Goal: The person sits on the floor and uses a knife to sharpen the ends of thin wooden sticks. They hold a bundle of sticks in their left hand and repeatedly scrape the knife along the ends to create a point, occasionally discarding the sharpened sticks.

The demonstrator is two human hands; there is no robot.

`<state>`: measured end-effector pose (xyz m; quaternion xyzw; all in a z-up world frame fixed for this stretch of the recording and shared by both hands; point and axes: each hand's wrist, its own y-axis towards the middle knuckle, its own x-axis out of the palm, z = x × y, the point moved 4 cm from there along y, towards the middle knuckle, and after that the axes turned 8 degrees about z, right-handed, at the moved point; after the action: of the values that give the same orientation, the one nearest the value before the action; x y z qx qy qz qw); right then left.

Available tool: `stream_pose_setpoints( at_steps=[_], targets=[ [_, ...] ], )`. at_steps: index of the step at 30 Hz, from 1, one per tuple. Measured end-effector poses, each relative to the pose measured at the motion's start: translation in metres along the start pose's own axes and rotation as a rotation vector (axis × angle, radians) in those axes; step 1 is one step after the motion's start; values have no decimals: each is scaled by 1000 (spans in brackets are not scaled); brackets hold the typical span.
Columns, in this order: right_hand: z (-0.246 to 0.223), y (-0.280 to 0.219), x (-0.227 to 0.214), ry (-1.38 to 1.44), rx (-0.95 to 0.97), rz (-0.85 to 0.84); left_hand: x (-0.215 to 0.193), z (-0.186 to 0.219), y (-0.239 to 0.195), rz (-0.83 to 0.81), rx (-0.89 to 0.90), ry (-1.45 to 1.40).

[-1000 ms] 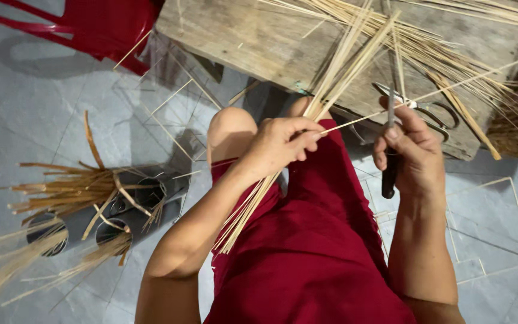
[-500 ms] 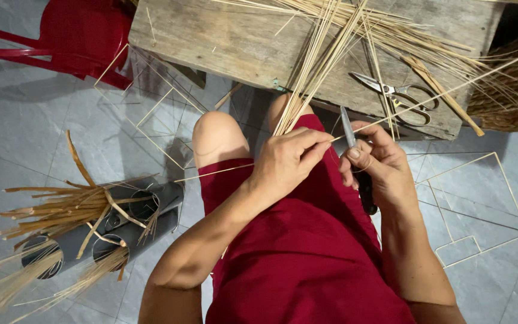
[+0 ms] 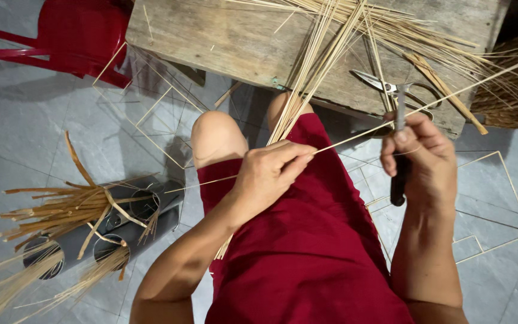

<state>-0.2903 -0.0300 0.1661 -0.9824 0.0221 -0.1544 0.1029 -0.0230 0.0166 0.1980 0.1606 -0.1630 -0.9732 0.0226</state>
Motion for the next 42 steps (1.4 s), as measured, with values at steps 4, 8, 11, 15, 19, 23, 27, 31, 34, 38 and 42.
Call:
stream_pose_setpoints(
  at_steps=[4,8,11,15,19,23,27,31,34,38,42],
  targets=[
    [-8,5,-9,54,-52,18,-9,-8,-2,-55,-214,-78],
    [5,-5,14,8,40,-116,-2,-9,2,-83,-277,-110],
    [25,-15,40,-8,177,-241,8,-7,5,-68,-197,-77],
    [23,-8,34,12,166,-189,5,-3,4,-13,-6,-8],
    [15,-1,20,52,111,-152,-7,-12,-5,-78,-217,-75],
    [4,10,-1,13,45,-36,-24,-19,-10,-61,-235,-62],
    [-4,20,-23,11,-5,34,-40,-25,-19,-62,-244,38],
    [-9,22,-28,59,-68,61,-52,-32,-22,-28,-223,34],
    [1,10,-3,73,-75,-153,-46,-38,-25,-10,-285,27],
    [33,-6,42,23,199,-360,-19,-41,-22,-82,-379,-120],
    [38,-4,43,-39,219,-273,-10,-39,-18,-122,-407,-142]
  ],
)
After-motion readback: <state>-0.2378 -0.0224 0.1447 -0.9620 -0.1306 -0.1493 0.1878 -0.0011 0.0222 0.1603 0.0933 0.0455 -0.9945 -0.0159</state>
